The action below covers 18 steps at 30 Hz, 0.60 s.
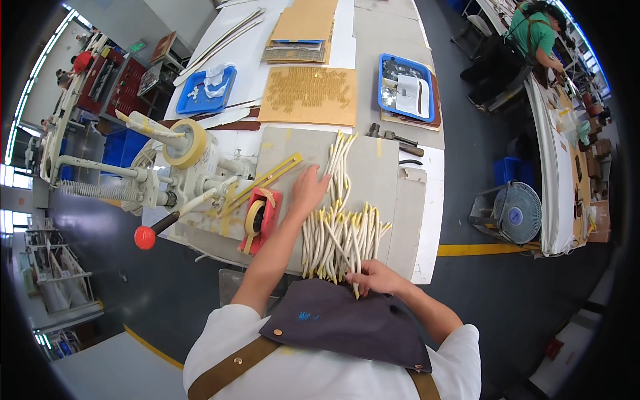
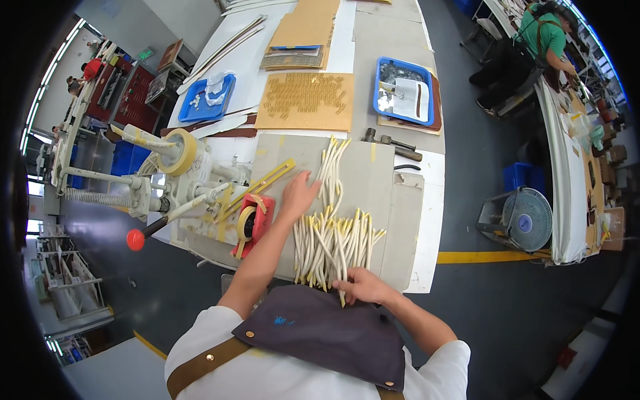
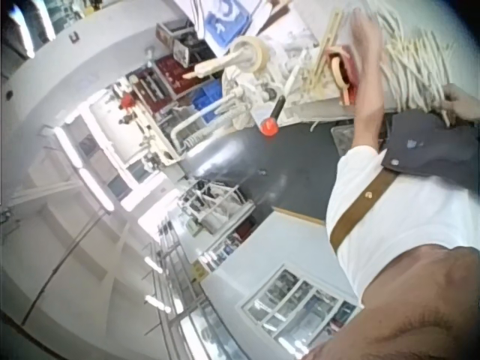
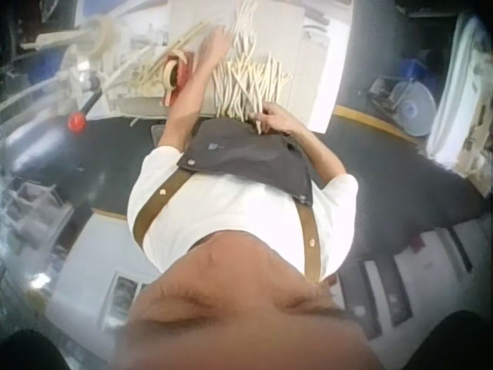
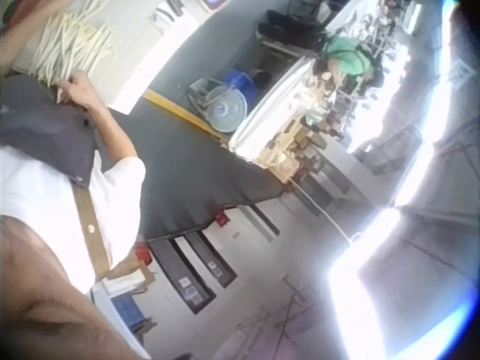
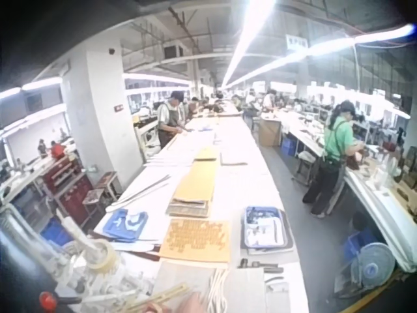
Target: The person organizes a pile of white cables with yellow tips on a workbench. They pick up individual cables, insert a yellow plastic sleeve into the end, and use a vertical press machine to secure the sleeve onto the cable. The finished cables are placed on the table.
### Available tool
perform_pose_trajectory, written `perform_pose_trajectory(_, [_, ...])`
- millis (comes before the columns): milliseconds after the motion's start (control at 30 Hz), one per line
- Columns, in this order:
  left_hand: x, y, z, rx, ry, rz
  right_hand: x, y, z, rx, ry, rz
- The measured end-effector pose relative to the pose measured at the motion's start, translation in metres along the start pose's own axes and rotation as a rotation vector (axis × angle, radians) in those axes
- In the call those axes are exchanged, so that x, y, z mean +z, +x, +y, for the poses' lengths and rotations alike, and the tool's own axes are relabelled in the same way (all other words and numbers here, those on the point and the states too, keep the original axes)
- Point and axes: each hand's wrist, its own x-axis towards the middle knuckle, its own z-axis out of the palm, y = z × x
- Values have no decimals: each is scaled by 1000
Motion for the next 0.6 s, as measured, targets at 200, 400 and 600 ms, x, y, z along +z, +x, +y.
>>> perform_pose_trajectory(200, [9,42,13,-203,-13,-232,-32,30,-2,88,-210,195])
perform_pose_trajectory(400, [9,57,0,-358,-184,-451,-52,53,-23,8,-1030,184])
perform_pose_trajectory(600, [0,54,-7,-330,-307,-437,-104,130,-46,-289,-563,715])
